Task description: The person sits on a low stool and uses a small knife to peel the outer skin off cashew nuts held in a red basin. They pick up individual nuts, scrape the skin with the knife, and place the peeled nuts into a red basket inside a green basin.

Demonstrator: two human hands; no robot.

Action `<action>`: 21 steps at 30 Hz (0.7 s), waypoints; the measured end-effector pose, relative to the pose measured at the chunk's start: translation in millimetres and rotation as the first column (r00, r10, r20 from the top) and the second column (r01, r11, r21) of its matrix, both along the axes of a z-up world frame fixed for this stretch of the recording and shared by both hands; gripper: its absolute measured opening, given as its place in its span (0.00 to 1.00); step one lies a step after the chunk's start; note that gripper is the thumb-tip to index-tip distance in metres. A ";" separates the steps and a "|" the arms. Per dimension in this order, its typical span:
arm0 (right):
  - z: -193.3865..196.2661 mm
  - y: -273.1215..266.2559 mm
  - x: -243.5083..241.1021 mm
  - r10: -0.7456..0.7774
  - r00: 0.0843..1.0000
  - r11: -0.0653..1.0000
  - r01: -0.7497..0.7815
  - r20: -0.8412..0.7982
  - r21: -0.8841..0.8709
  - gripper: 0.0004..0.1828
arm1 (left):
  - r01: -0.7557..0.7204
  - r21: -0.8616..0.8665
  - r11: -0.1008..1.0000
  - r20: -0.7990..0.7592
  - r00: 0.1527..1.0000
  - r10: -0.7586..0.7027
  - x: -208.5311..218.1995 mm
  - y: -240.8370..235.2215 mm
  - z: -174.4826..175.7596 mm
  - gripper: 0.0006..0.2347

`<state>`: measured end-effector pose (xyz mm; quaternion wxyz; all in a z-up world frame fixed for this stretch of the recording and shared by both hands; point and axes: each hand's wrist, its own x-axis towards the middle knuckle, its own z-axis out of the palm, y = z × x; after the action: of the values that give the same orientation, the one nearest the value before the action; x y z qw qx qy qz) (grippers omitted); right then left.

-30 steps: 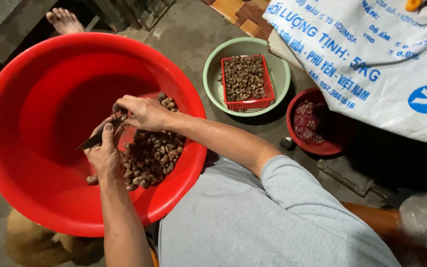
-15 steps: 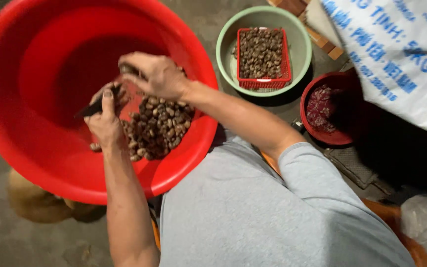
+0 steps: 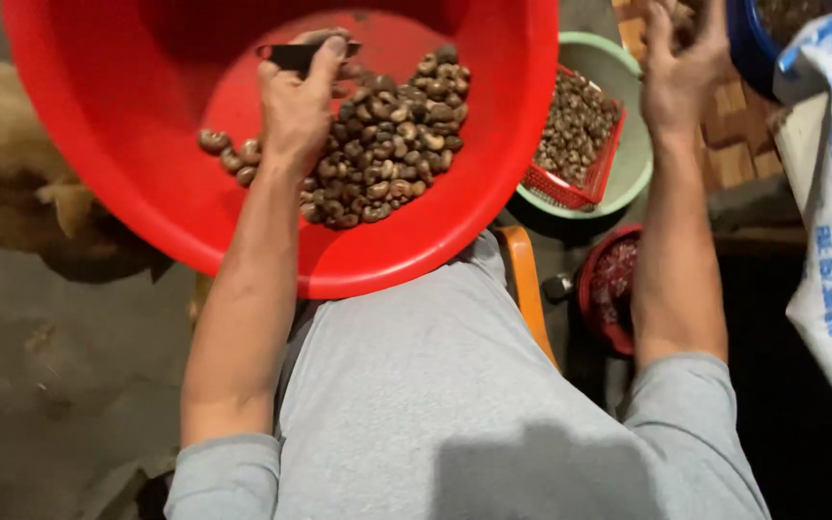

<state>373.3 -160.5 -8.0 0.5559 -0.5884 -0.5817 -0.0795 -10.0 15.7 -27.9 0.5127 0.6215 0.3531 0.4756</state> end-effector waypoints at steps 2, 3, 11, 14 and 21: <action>-9.1 -9.6 24.4 -0.176 0.979 0.982 0.182 0.098 -0.054 0.06 | 0.088 -0.128 0.988 0.128 0.989 -0.072 4.4 -2.6 3.7 0.08; 1.9 -6.9 18.4 -0.162 0.981 0.984 0.168 0.106 -0.052 0.06 | 0.075 -0.128 0.989 0.136 0.989 -0.058 6.5 -2.0 6.1 0.08; 77.4 25.6 -127.8 0.199 0.911 0.945 -0.079 0.362 -0.318 0.06 | 0.113 -0.145 0.983 0.066 0.992 -0.104 -0.7 -15.4 26.8 0.10; 64.9 68.4 -175.2 0.413 0.819 0.832 -0.162 0.398 -0.530 0.14 | 0.066 -0.120 0.991 0.071 0.996 -0.058 -1.4 -11.3 19.7 0.09; -9.6 143.3 -228.8 0.534 0.697 0.489 0.207 0.479 -0.847 0.31 | -0.028 -0.016 0.999 0.110 0.994 0.029 -3.8 -2.1 14.6 0.11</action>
<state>144.5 -17.2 -17.6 -0.0685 -0.6410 -0.7618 0.0636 -13.7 13.5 -13.3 0.5288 0.5857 0.3365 0.5139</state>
